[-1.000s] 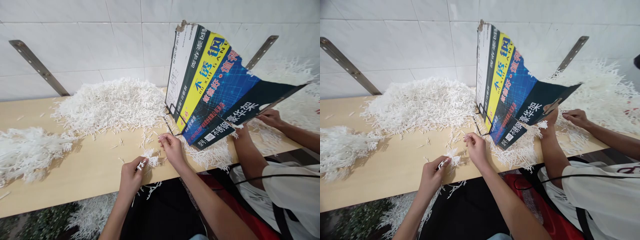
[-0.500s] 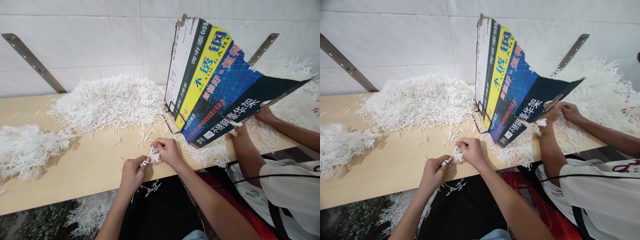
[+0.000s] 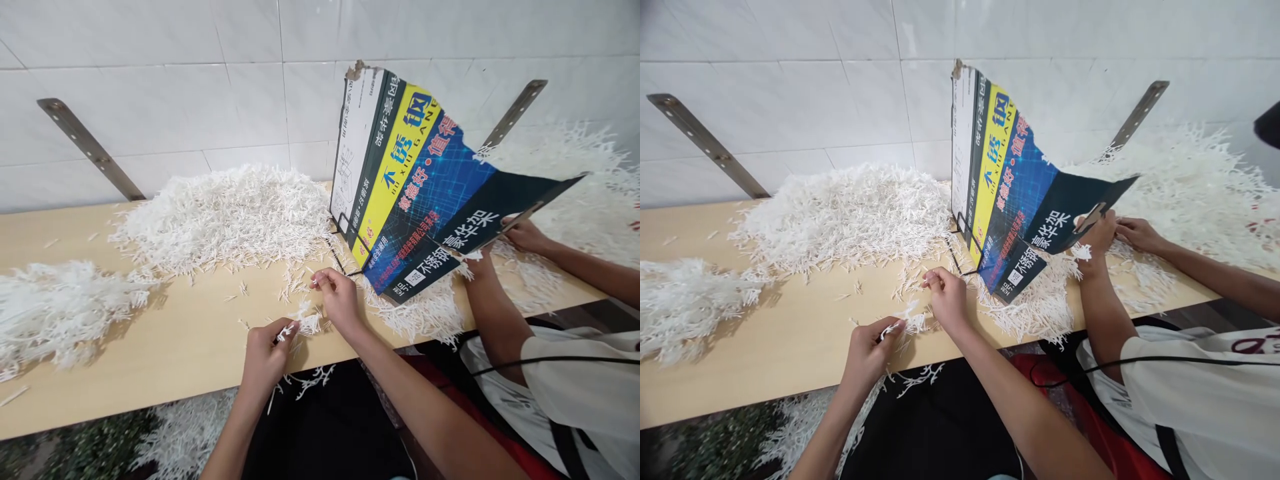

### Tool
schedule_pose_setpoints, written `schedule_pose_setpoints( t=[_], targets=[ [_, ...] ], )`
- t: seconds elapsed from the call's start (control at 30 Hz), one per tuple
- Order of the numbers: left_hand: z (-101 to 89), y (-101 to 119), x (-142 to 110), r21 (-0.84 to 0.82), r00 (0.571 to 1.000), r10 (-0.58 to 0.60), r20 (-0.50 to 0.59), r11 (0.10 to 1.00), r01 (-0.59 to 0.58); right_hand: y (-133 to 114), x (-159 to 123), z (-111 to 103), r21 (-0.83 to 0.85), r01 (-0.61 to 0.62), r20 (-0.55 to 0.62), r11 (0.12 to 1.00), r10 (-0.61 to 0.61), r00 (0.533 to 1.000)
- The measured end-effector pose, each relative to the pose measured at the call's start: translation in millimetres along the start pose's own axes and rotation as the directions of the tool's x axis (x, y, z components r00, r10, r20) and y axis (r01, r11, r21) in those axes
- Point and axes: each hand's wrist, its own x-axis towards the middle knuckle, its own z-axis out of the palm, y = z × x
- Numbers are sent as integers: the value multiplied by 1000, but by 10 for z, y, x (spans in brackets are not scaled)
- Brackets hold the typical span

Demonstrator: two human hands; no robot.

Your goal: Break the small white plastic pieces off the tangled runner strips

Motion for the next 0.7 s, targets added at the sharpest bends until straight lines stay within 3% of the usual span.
schedule_pose_setpoints(
  t=[0.17,0.27,0.33,0.43,0.57,0.7],
  targets=[
    [23,-7,34,-42,999,-35,-25,999,34,-174,-79,-66,73,155,215,985,-167,962],
    [19,-11,27,-79,996,-62,-67,995,57,-262,-112,-108,118,163,451,980,-199,870],
    [9,-13,13,-84,996,-59,-66,995,54,-263,-125,-99,60,165,522,984,-172,835],
    [4,-9,-3,-42,1000,-7,-10,999,7,-197,-136,-50,-46,112,446,993,-79,892],
    [32,24,31,-3,999,27,27,1000,-26,-139,-169,-5,-119,45,227,992,-17,974],
    [55,68,74,21,997,40,58,999,-42,-134,-185,-30,-210,35,56,977,-23,998]
  ],
)
